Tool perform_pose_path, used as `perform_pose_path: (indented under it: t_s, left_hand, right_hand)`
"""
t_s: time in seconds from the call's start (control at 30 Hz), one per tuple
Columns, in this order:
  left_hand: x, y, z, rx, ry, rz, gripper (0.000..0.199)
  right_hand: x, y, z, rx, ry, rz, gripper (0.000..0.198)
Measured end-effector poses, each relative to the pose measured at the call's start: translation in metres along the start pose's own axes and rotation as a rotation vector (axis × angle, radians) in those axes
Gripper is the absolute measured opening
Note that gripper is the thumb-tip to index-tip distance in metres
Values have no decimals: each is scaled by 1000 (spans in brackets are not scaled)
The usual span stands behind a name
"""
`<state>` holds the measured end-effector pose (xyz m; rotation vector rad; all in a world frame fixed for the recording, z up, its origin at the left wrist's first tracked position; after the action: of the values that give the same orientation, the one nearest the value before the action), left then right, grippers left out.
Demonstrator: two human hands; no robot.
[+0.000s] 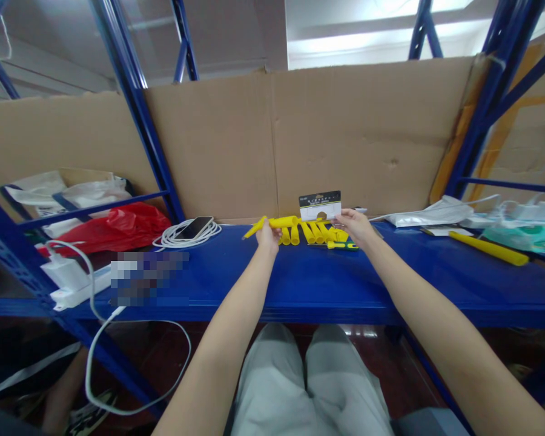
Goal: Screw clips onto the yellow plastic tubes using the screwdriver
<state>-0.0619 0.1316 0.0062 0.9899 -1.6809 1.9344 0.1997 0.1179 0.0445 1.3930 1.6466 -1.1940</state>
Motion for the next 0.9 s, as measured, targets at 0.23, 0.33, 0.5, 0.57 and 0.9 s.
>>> perform_pose_path:
  t_s: [0.23,0.33,0.5,0.57,0.9]
  left_hand:
    - [0,2,-1,16,-33,-84,14]
    - [-3,0,-1,-2,-26,-114,15]
    - [-8,1,1,18,10,-51,13]
    - [-11,1,1,14,31,-36,12]
    - [-19,-1,-9,-55,33,-91,6]
  right_hand:
    - [5,-15,2,-102,-37,43,13]
    - [7,-18,2,-119,-38,36,16]
    - [8,-27,6,-161,-56,28,15]
    - [8,-31,8,-176,-62,35,12]
    - [18,-42,12,-243,-121,78,12]
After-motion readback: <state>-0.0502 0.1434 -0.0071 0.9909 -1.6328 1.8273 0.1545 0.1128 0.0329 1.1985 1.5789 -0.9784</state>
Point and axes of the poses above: each hand's wrist, its own z-axis away from the middle knuckle, its own y-axis out of the back of the hand, x = y × z, the point moved 10 cm from there along -z, towards the middle knuckle, and after that the axes turned 6 degrees about -x, right-handed, at the moved point
